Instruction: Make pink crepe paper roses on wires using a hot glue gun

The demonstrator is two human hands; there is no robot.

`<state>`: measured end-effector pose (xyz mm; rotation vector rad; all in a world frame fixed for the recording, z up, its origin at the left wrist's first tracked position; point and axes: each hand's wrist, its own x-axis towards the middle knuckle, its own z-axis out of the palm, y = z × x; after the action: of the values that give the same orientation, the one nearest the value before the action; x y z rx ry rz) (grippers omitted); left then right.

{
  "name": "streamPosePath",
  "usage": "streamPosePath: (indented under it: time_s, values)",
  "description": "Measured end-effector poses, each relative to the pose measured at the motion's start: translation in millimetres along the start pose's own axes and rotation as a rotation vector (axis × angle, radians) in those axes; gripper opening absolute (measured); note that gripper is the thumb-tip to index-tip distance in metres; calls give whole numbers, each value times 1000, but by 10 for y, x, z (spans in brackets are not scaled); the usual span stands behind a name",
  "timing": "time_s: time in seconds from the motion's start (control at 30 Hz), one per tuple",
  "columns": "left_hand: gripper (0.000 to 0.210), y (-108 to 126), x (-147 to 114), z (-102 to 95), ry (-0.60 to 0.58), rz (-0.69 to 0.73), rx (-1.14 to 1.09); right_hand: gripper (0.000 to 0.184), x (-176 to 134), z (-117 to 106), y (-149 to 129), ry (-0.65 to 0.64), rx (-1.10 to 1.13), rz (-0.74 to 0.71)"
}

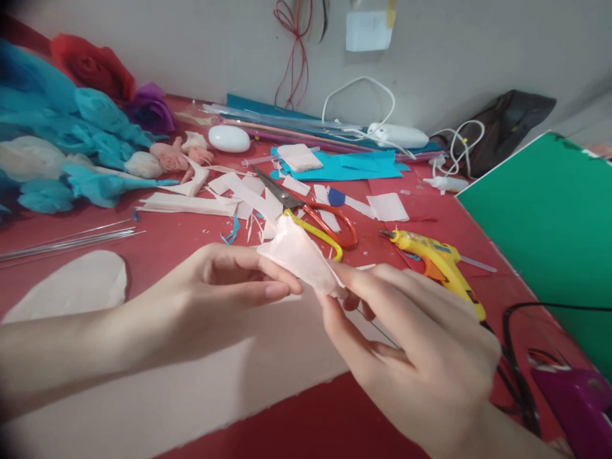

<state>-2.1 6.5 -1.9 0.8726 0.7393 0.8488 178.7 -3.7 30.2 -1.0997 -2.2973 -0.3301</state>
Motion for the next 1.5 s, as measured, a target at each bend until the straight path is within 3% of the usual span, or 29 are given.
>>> streamPosePath:
  time_s: [0.17,0.63,0.8,0.97,1.1,1.27,1.37,1.5]
  values:
    - [9,10,-10,6,-15,-46,-55,25,-12,39,-6,27,30,-23]
    - [8,-25,17,-26,-50,-75,-106,16,-85,36,16,-12,49,-38]
    - [6,-3,14,-10,-67,-101,-113,19,-93,30,18,-23,32,-1]
    - [7,4,10,-9,-90,-92,-117,12,-82,40,31,-21,56,32]
    - [13,-7,12,-28,-147,-29,-199,12,-59,47,33,-40,32,95]
    - [23,-15,2,-24,-87,0,-190,10,-45,36,15,-61,92,269]
    - [25,-15,5,-23,-62,18,-40,14,-11,27,36,-111,238,371]
    - [11,9,12,-32,-41,39,244,24,40,43,101,-179,444,490]
